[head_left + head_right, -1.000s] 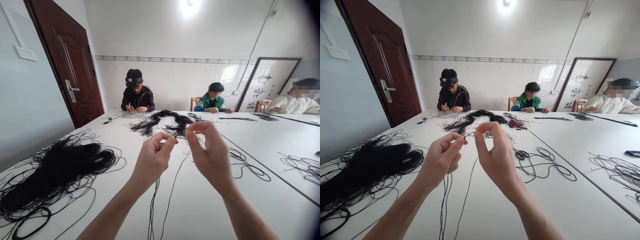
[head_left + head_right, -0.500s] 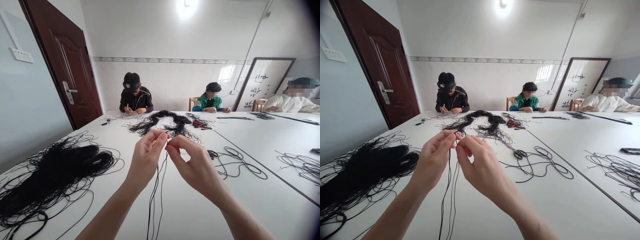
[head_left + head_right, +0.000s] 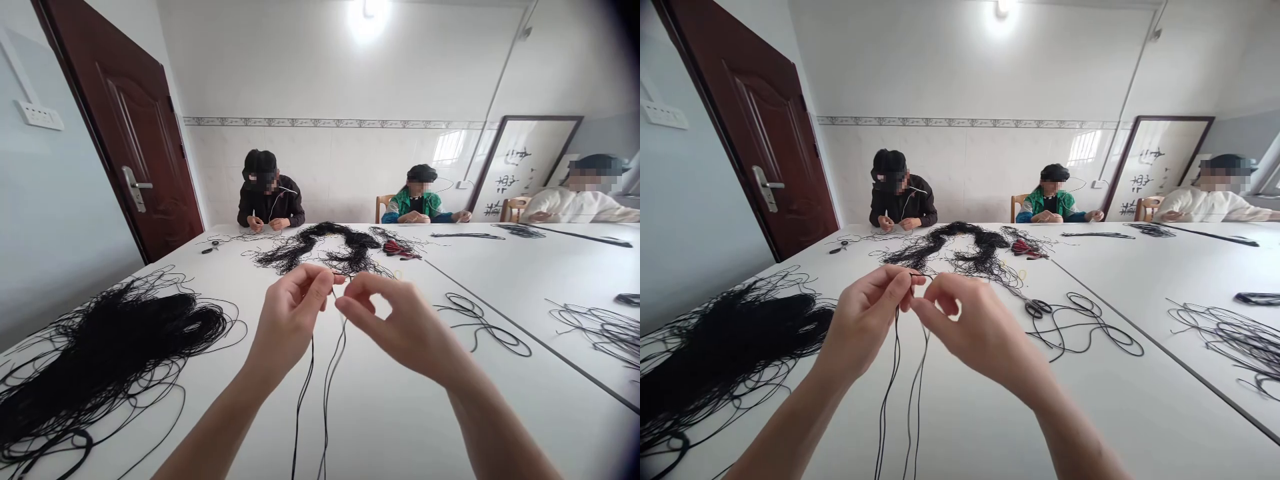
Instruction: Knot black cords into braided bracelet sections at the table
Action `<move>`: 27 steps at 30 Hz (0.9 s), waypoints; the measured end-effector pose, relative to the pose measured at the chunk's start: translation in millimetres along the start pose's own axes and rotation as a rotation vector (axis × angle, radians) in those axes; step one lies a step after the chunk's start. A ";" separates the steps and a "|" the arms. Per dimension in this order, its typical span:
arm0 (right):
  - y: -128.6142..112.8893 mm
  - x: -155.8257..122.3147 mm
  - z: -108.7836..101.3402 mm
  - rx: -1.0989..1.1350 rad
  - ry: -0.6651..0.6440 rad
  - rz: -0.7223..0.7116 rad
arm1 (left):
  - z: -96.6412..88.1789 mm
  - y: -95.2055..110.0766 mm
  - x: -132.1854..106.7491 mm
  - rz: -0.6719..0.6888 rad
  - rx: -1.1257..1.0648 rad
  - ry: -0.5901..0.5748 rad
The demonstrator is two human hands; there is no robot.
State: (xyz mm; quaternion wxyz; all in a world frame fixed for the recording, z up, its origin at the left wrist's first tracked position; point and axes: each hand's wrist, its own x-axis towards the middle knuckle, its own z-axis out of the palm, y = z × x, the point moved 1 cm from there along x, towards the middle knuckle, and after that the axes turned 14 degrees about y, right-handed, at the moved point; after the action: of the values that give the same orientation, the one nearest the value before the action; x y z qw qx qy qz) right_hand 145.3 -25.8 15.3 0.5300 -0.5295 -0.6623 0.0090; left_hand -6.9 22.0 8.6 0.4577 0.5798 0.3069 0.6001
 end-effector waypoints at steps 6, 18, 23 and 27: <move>3.5 -2.0 0.7 0.153 0.158 0.022 | -1.5 9.3 -3.1 0.049 0.127 -0.063; -7.3 -4.0 4.5 0.154 0.276 -0.078 | -6.0 15.9 -5.6 0.034 0.121 -0.096; -9.3 -7.6 8.5 0.128 0.336 -0.081 | -3.3 18.3 -9.1 0.063 0.197 -0.042; -7.6 -7.5 10.6 0.168 0.262 0.036 | 0.1 18.4 -9.6 0.123 0.235 0.007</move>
State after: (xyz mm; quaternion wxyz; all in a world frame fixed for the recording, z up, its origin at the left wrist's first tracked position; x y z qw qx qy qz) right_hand 131.7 -28.7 9.8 0.6542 -0.4916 -0.5748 0.0045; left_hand -11.2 6.0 21.2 0.3478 0.6451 0.3405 0.5891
